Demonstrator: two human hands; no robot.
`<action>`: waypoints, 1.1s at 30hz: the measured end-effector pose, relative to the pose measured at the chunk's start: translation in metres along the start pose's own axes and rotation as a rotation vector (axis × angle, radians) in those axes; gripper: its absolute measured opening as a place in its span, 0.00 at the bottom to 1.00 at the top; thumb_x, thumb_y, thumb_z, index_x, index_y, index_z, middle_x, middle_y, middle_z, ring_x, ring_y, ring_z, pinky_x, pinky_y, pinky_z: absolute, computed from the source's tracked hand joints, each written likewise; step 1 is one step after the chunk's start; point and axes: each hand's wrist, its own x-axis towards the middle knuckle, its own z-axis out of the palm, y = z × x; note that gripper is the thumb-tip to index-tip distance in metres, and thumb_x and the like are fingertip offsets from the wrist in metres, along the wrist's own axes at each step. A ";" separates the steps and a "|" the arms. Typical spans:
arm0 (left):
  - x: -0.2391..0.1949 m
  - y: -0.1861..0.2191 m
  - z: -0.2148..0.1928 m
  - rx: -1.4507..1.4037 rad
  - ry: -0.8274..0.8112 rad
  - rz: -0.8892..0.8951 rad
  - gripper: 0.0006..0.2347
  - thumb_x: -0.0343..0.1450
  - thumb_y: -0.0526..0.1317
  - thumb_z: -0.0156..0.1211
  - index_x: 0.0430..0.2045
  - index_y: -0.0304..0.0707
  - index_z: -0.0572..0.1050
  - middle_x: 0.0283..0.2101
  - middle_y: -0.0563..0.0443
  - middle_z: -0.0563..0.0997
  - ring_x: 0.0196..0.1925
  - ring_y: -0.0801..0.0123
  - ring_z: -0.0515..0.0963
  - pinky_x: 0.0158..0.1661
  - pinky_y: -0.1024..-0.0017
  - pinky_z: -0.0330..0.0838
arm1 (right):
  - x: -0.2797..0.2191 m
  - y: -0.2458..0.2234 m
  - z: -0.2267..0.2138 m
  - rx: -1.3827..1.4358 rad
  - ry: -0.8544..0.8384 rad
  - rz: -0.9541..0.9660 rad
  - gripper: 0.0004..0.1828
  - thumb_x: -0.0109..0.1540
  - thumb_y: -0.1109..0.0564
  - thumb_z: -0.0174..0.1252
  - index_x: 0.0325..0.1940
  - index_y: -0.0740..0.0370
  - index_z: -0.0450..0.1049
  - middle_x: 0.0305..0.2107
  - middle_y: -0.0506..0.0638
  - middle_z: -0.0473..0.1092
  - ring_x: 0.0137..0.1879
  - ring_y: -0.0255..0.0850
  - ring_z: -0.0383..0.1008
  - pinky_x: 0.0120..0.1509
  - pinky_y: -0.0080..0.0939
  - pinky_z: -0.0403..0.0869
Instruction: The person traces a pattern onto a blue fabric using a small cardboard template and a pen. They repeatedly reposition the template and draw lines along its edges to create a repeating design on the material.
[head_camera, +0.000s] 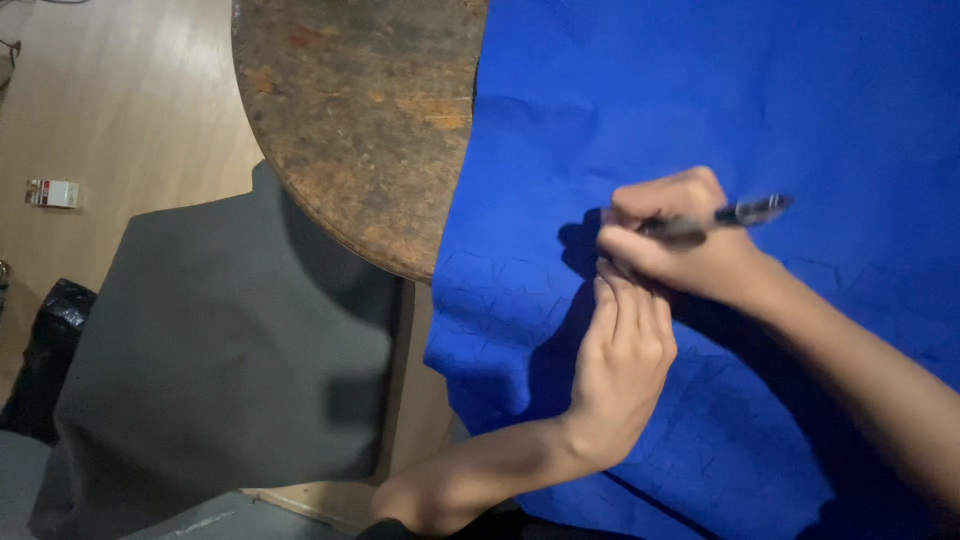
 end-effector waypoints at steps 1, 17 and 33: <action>0.001 -0.001 -0.001 0.001 -0.003 0.002 0.18 0.78 0.35 0.35 0.56 0.33 0.75 0.57 0.35 0.79 0.64 0.54 0.76 0.68 0.67 0.66 | 0.000 0.005 -0.001 0.003 0.001 0.002 0.18 0.58 0.64 0.59 0.15 0.58 0.62 0.11 0.42 0.61 0.21 0.26 0.56 0.26 0.33 0.58; 0.004 -0.001 -0.001 -0.002 0.070 -0.065 0.17 0.80 0.34 0.38 0.59 0.30 0.75 0.62 0.36 0.78 0.62 0.58 0.77 0.66 0.71 0.69 | -0.004 0.036 -0.013 0.095 0.148 0.117 0.24 0.65 0.68 0.56 0.22 0.57 0.50 0.18 0.41 0.51 0.30 0.30 0.47 0.35 0.35 0.53; 0.058 -0.089 0.035 -0.736 -0.135 0.282 0.10 0.77 0.44 0.54 0.36 0.39 0.79 0.33 0.44 0.77 0.36 0.47 0.76 0.36 0.50 0.72 | -0.028 0.050 -0.063 0.480 0.517 0.285 0.26 0.79 0.64 0.61 0.33 0.56 0.55 0.21 0.48 0.54 0.24 0.33 0.56 0.24 0.33 0.63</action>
